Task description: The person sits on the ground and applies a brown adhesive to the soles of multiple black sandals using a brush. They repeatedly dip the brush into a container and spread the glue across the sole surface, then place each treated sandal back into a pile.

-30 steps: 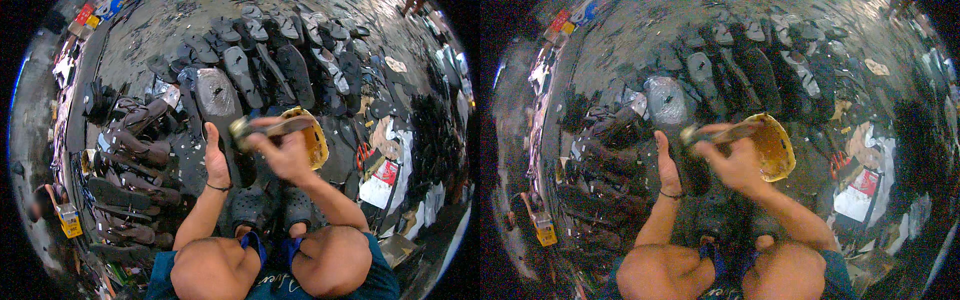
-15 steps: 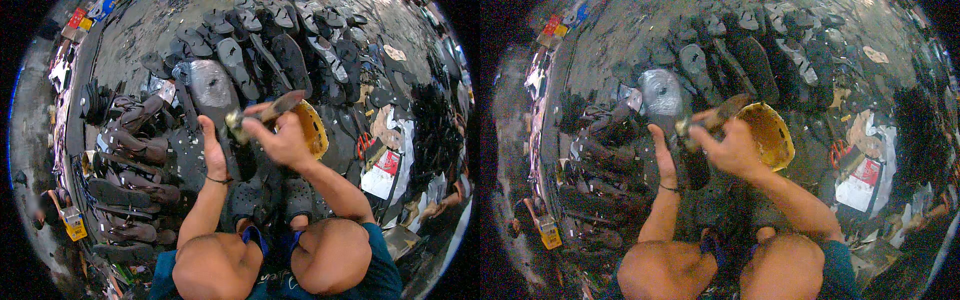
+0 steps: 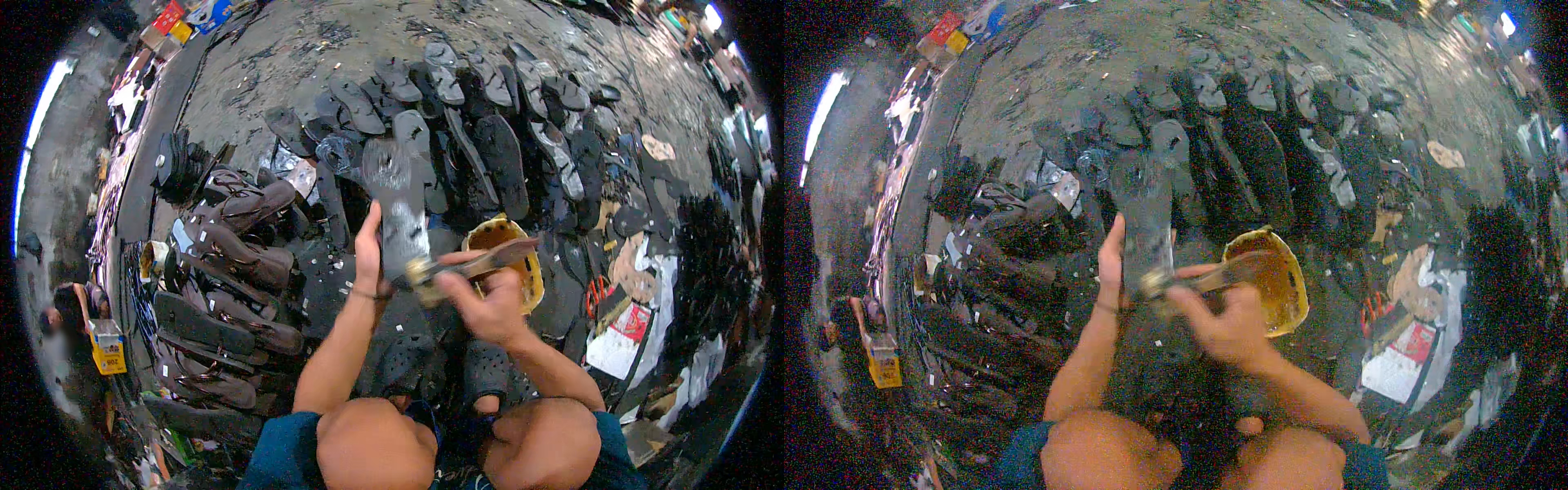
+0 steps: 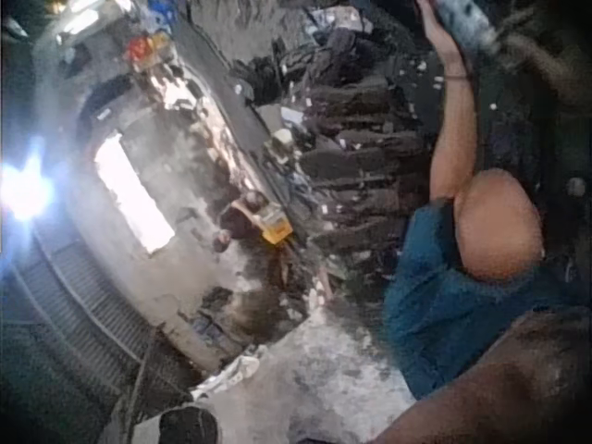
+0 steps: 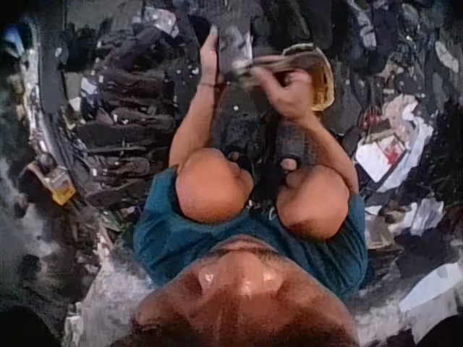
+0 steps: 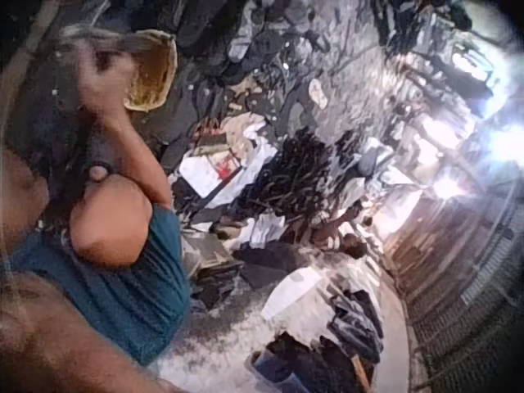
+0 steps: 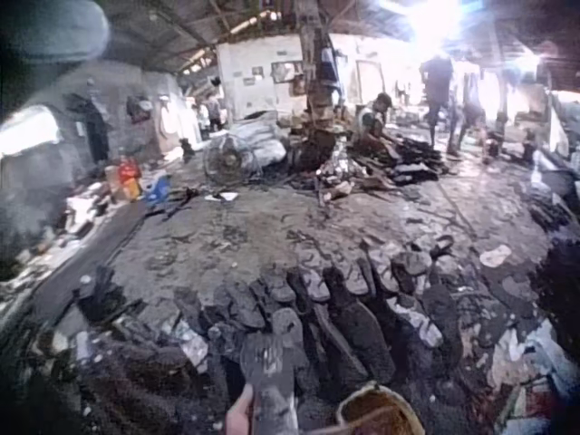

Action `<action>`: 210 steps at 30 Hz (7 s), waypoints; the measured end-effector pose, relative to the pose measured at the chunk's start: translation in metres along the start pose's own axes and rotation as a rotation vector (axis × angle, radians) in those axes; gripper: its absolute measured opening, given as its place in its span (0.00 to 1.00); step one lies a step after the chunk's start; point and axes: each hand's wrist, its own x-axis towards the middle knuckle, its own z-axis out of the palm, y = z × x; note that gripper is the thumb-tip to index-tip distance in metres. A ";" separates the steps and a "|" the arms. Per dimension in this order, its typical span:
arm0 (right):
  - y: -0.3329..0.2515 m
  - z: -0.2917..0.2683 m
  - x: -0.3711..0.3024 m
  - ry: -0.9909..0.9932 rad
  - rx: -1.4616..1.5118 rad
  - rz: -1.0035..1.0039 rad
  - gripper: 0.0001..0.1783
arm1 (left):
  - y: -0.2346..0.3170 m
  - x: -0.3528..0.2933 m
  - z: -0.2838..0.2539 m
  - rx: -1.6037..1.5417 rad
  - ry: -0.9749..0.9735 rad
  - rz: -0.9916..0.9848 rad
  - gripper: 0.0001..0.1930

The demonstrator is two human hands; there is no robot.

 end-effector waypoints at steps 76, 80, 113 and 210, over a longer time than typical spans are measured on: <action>0.002 0.018 0.017 0.258 -0.282 -0.435 0.11 | -0.058 -0.088 -0.015 0.238 0.393 0.282 0.26; 0.020 0.035 -0.015 -0.150 0.118 -0.043 0.14 | -0.029 -0.096 -0.041 0.351 0.315 0.170 0.32; 0.002 0.037 0.006 0.044 0.016 -0.156 0.12 | -0.002 -0.075 0.012 0.153 0.192 0.283 0.35; 0.021 0.015 0.005 -0.027 -0.374 -0.345 0.10 | -0.041 -0.089 -0.031 0.220 0.094 0.244 0.23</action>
